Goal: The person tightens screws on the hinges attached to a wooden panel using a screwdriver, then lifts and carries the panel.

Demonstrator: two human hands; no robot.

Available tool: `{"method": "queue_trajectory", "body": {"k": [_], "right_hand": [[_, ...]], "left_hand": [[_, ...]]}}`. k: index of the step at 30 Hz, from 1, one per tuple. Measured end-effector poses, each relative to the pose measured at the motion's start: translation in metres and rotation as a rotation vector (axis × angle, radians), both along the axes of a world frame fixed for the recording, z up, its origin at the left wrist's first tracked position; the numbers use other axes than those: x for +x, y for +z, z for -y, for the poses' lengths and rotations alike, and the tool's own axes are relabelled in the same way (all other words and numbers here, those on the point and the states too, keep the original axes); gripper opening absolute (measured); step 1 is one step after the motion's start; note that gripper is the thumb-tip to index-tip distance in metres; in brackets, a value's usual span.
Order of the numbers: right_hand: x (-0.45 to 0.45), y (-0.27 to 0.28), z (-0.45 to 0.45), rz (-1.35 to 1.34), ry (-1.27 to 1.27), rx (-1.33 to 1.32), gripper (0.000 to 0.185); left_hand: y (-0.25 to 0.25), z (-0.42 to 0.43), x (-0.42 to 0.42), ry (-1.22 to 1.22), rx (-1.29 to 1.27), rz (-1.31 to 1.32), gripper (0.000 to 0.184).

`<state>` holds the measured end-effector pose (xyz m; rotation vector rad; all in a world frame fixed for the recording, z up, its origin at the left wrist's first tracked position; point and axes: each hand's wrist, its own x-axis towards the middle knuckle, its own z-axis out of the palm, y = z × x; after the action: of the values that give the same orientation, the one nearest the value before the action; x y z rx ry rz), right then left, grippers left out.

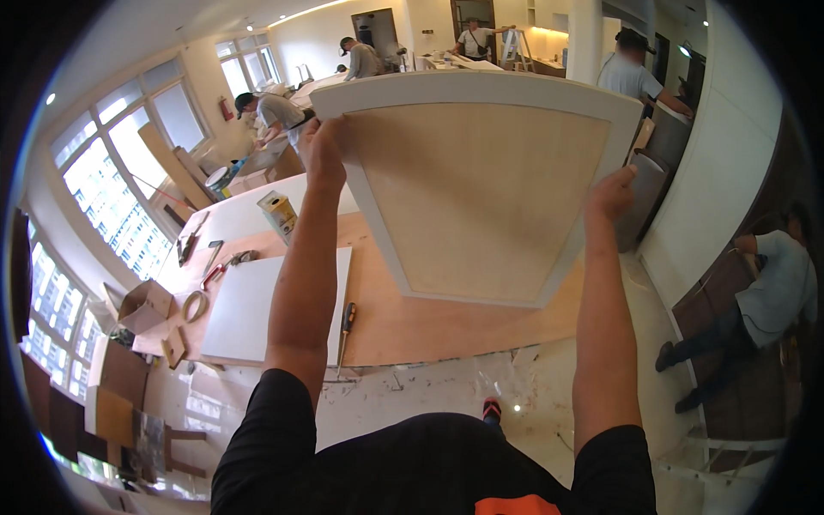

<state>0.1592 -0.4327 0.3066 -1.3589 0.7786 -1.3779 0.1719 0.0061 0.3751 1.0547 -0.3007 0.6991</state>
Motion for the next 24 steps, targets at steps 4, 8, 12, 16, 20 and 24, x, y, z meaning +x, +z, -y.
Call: {"method": "queue_trajectory", "body": {"k": [4,8,12,16,20,24], "right_hand": [[-0.001,-0.003,0.006,-0.095,-0.043,-0.024,0.082],[-0.012,0.003,-0.006,-0.074,0.026,0.001,0.083],[-0.007,0.004,-0.003,-0.033,0.025,0.014,0.082],[-0.008,0.003,0.001,-0.019,0.075,0.011,0.080],[-0.005,-0.002,0.002,0.055,0.047,-0.004,0.079],[-0.009,0.001,0.000,0.043,0.075,0.000,0.080]], "left_hand": [[-0.005,-0.009,0.013,0.069,0.081,0.035,0.022],[-0.014,-0.008,0.004,0.073,0.137,0.075,0.029],[-0.023,-0.007,-0.006,-0.002,0.152,0.064,0.029],[-0.030,-0.011,-0.005,-0.081,0.132,0.038,0.026],[-0.015,-0.008,-0.008,-0.092,0.098,0.001,0.018],[-0.022,-0.010,-0.005,-0.098,0.134,0.024,0.017]]}}
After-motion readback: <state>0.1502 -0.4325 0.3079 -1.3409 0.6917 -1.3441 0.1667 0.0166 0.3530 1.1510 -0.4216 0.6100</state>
